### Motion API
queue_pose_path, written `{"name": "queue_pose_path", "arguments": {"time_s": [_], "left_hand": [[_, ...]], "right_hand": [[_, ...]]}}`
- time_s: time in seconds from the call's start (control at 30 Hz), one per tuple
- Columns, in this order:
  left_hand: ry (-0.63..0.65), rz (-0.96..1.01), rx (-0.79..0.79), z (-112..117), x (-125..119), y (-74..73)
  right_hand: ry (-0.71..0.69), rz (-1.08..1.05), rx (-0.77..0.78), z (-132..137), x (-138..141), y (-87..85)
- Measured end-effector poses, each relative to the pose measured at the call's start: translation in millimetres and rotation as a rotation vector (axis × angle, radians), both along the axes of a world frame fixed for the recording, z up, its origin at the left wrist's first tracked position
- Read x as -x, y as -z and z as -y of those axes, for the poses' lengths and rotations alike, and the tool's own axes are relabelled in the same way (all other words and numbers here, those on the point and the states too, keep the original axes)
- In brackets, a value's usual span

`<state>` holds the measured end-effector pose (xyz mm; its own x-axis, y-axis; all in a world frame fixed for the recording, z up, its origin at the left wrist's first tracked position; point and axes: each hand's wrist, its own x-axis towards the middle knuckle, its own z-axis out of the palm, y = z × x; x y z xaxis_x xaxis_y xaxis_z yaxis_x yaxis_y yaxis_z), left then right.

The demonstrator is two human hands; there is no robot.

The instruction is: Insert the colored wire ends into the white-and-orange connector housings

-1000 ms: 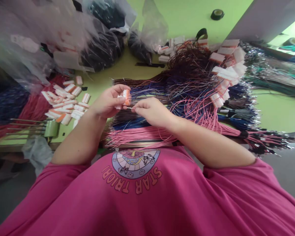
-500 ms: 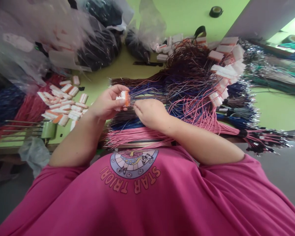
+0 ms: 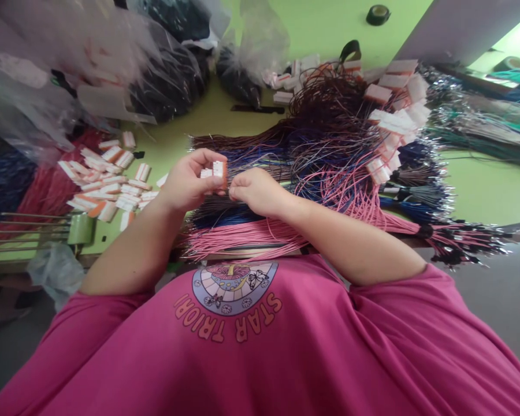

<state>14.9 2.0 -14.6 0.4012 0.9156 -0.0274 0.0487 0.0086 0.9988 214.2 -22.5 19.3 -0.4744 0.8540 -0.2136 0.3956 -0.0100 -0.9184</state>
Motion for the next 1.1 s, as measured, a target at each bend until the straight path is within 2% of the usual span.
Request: {"name": "queue_pose_path", "arguments": {"time_s": [0.07, 0.13, 0.27, 0.37, 0.47, 0.57, 0.67, 0.8, 1.0, 1.1], "left_hand": [[-0.003, 0.022, 0.015, 1, -1, -1.9], [-0.013, 0.043, 0.044, 2, -2, -3.9], [-0.040, 0.091, 0.136, 3, -3, -6.0], [-0.044, 0.116, 0.197, 3, -3, -6.5], [-0.035, 0.137, 0.229, 3, -2, -8.0], [-0.008, 0.161, 0.256, 4, -2, -10.1], [0.000, 0.156, 0.304, 5, -3, -11.9], [-0.038, 0.139, 0.346, 8, -7, -14.7], [-0.077, 0.145, 0.291, 9, -9, -18.4], [-0.061, 0.116, 0.293, 10, -10, -18.5]], "right_hand": [[-0.017, -0.028, 0.002, 0, -1, 0.6], [-0.039, 0.014, -0.069, 1, -3, -0.5], [-0.062, 0.394, -0.446, 11, -3, -3.3], [-0.153, 0.699, -0.706, 21, -2, -3.1], [-0.272, 0.811, -0.889, 25, -3, -3.5], [-0.350, 0.860, -0.998, 25, -3, -7.3], [-0.393, 0.907, -1.025, 24, -1, -11.3], [-0.434, 0.880, -0.972, 23, 2, -9.3], [-0.201, 0.781, -0.738, 19, 2, 1.5], [-0.232, 0.768, -0.694, 17, 3, 5.0]]}}
